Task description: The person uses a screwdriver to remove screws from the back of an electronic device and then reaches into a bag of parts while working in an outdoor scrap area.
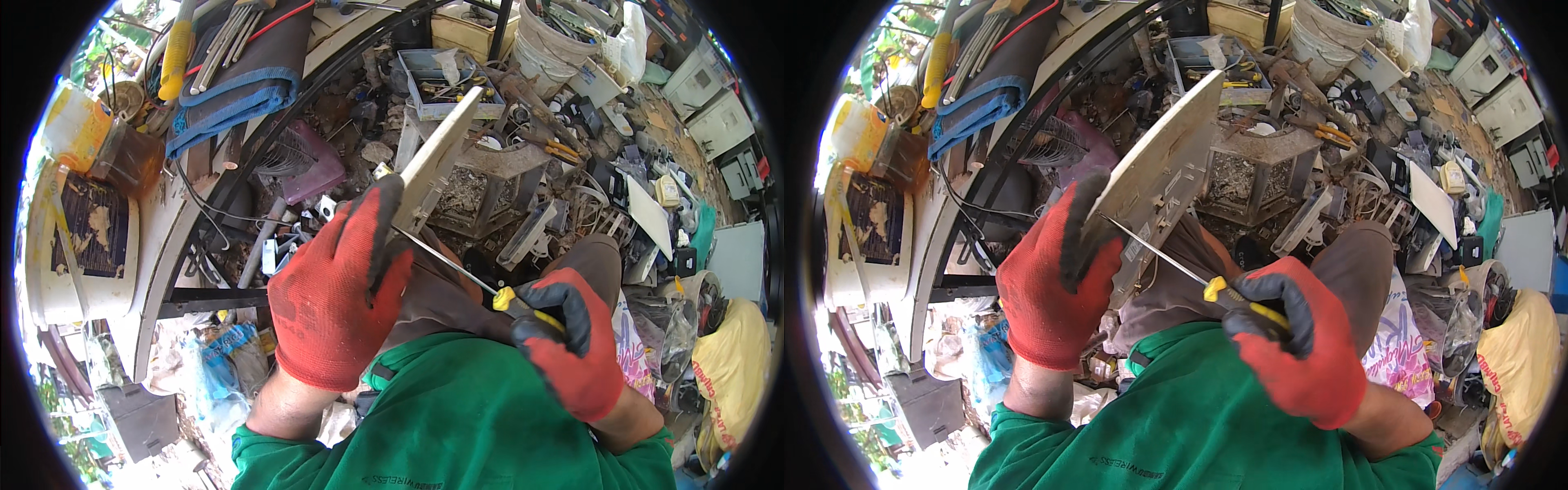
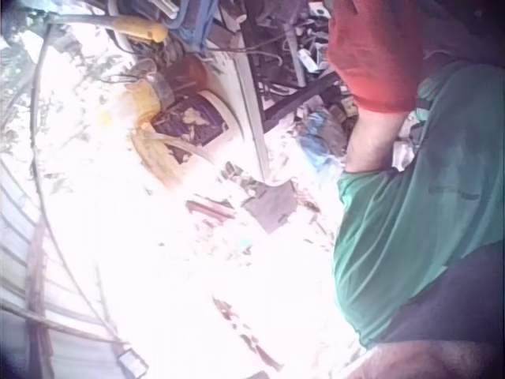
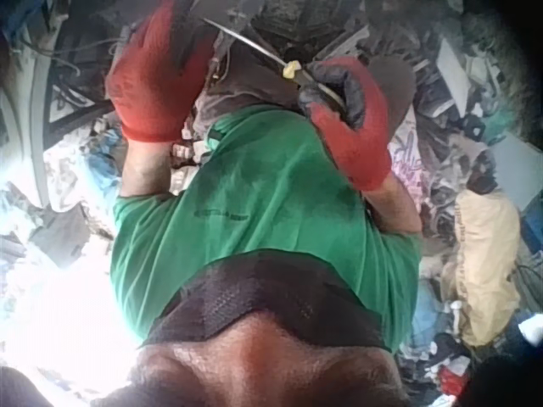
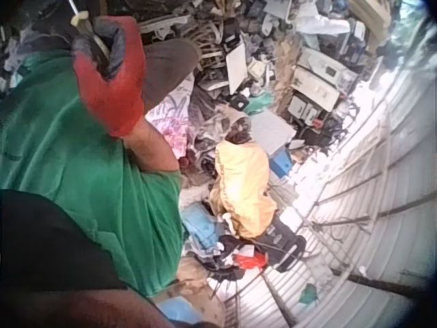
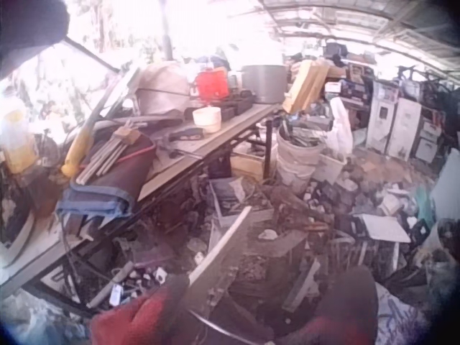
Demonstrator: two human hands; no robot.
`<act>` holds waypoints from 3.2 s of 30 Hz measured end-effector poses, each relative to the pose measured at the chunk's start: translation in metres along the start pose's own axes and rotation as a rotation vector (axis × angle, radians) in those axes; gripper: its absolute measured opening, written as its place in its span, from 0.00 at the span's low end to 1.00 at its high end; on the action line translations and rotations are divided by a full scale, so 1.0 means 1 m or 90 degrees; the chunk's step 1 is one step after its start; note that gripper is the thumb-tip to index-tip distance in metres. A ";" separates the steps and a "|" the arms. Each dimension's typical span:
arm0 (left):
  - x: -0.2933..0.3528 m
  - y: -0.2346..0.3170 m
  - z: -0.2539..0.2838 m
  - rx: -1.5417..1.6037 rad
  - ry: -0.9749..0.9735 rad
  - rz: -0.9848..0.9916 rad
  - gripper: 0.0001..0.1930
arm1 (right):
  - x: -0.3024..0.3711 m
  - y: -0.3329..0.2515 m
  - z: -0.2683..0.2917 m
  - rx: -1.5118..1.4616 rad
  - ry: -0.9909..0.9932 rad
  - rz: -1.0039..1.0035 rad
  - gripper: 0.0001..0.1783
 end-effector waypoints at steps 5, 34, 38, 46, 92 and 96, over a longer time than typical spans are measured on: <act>-0.001 -0.003 0.000 0.023 0.038 0.021 0.25 | 0.008 -0.037 -0.011 0.408 0.068 0.357 0.21; -0.004 0.018 0.008 -0.239 0.047 -0.127 0.11 | -0.046 -0.038 0.042 0.492 0.112 0.383 0.29; -0.004 0.016 0.013 -0.257 0.080 -0.188 0.11 | -0.120 0.024 0.088 0.066 0.120 0.297 0.30; 0.012 0.038 0.011 -0.275 0.049 -0.351 0.13 | -0.184 0.160 0.052 -0.372 -0.081 -0.038 0.28; -0.001 -0.009 0.042 -0.312 0.189 -0.186 0.11 | -0.153 0.112 0.062 -0.246 -0.041 0.085 0.20; -0.001 -0.018 0.059 -0.156 0.235 -0.174 0.11 | -0.154 0.112 0.062 -0.257 -0.041 0.089 0.19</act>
Point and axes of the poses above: each hand's wrist, its own x-axis away from the middle knuckle, its own z-axis out of the back of the hand, y = z × x, the point moved 10 cm from there along -x, towards the middle knuckle, and after that the axes turned 2 degrees about -x, right-handed, at the moved point
